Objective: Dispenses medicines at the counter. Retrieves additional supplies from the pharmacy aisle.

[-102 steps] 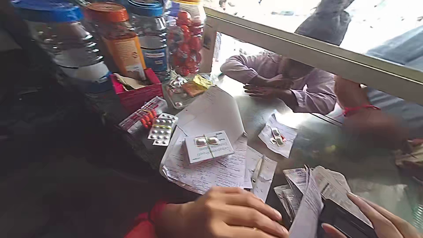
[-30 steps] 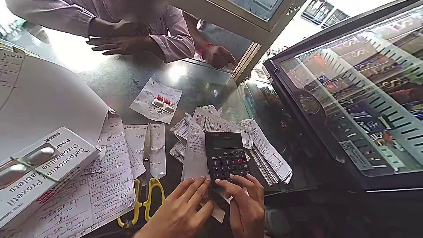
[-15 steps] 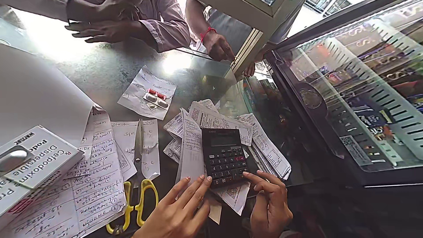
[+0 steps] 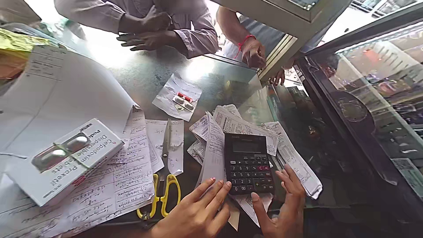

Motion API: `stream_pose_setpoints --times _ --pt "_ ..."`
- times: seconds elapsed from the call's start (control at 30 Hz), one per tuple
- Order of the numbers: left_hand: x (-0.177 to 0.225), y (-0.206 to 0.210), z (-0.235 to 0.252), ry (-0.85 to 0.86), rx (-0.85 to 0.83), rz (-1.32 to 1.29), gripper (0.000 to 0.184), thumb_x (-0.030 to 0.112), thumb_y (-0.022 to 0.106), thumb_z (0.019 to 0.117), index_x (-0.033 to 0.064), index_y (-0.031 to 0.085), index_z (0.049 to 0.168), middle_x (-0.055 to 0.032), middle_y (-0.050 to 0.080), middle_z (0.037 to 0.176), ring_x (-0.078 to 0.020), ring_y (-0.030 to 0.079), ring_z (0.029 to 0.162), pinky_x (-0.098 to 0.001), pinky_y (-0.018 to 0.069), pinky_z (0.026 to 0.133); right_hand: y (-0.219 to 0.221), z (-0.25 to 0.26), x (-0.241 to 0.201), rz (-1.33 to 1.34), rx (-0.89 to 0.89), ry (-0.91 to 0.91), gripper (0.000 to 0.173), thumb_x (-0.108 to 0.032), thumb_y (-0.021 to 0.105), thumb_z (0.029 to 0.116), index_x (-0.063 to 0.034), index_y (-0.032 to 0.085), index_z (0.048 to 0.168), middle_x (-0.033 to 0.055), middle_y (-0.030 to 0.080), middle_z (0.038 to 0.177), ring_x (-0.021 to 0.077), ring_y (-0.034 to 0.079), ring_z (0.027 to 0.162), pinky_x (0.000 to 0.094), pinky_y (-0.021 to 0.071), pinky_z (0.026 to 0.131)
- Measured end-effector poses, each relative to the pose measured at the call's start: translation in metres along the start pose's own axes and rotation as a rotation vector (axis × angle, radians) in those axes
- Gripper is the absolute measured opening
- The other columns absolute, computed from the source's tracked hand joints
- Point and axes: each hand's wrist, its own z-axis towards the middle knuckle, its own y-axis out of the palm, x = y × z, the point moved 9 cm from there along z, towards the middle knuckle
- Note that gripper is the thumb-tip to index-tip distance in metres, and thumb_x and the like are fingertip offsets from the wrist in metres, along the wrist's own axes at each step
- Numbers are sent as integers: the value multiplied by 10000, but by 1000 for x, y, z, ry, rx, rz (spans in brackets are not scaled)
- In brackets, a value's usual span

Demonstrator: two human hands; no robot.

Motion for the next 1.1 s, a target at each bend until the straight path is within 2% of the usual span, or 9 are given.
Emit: stream_pose_setpoints --times 0.07,0.13,0.3,0.53,0.67,0.77,0.83,0.93,1.1 --pt "-1 -1 1 -1 -1 -19 246 50 464 1037 112 692 966 -126 711 1266 -236 659 1225 -390 433 1117 6 2 3 21 -39 54 976 -590 696 864 132 386 1444 434 297 1528 344 371 1452 354 394 1123" --pt "-1 -1 2 1 -8 -43 250 33 470 1033 101 699 961 -136 703 1283 -245 658 1228 -396 438 1116 10 2 6 27 -70 67 1091 -629 714 835 179 328 1458 483 246 1518 375 378 1444 346 365 1157" --pt "-1 -2 1 14 11 -50 252 26 472 1029 101 698 948 -139 712 1262 -252 669 1210 -398 446 1108 8 -2 9 20 -61 90 926 -534 609 926 189 356 1448 479 273 1505 331 425 1404 310 407 1105" --pt "-1 -2 1 10 7 -48 251 35 463 1033 99 687 941 -140 708 1271 -250 670 1208 -397 439 1116 8 -7 10 43 -59 106 847 -489 566 960 173 370 1451 436 328 1509 296 404 1437 305 383 1134" --pt "-2 -2 0 -6 2 -46 246 50 462 1035 108 686 952 -132 711 1265 -240 670 1208 -403 435 1119 1 -10 -2 58 -7 5 661 -422 481 1022 110 444 1413 319 514 1433 219 440 1430 299 349 1166" --pt "-2 0 0 -10 5 -45 244 55 450 1038 110 673 955 -129 712 1262 -241 669 1203 -406 420 1123 -1 -11 -11 126 -2 -66 451 -437 409 1072 -126 497 1386 28 631 1373 133 467 1418 312 367 1191" --pt "-2 1 0 -12 11 -39 244 55 443 1039 110 662 947 -132 713 1258 -240 671 1195 -403 414 1125 2 -8 -19 135 -16 -110 377 -429 372 1076 -197 498 1345 -65 669 1325 142 476 1415 366 316 1219" --pt "-2 1 -1 -13 4 -42 241 61 450 1036 111 670 950 -131 710 1266 -241 670 1199 -411 412 1129 5 -1 -32 86 -28 -159 334 -377 334 1077 -183 517 1278 -66 700 1258 153 496 1391 409 255 1235" --pt "-2 1 -1 -11 8 -42 243 73 451 1041 115 667 936 -129 712 1266 -241 672 1199 -408 417 1122 7 -3 -43 35 48 -205 254 -303 312 1064 -203 525 1161 -97 706 1198 116 504 1369 373 230 1236"
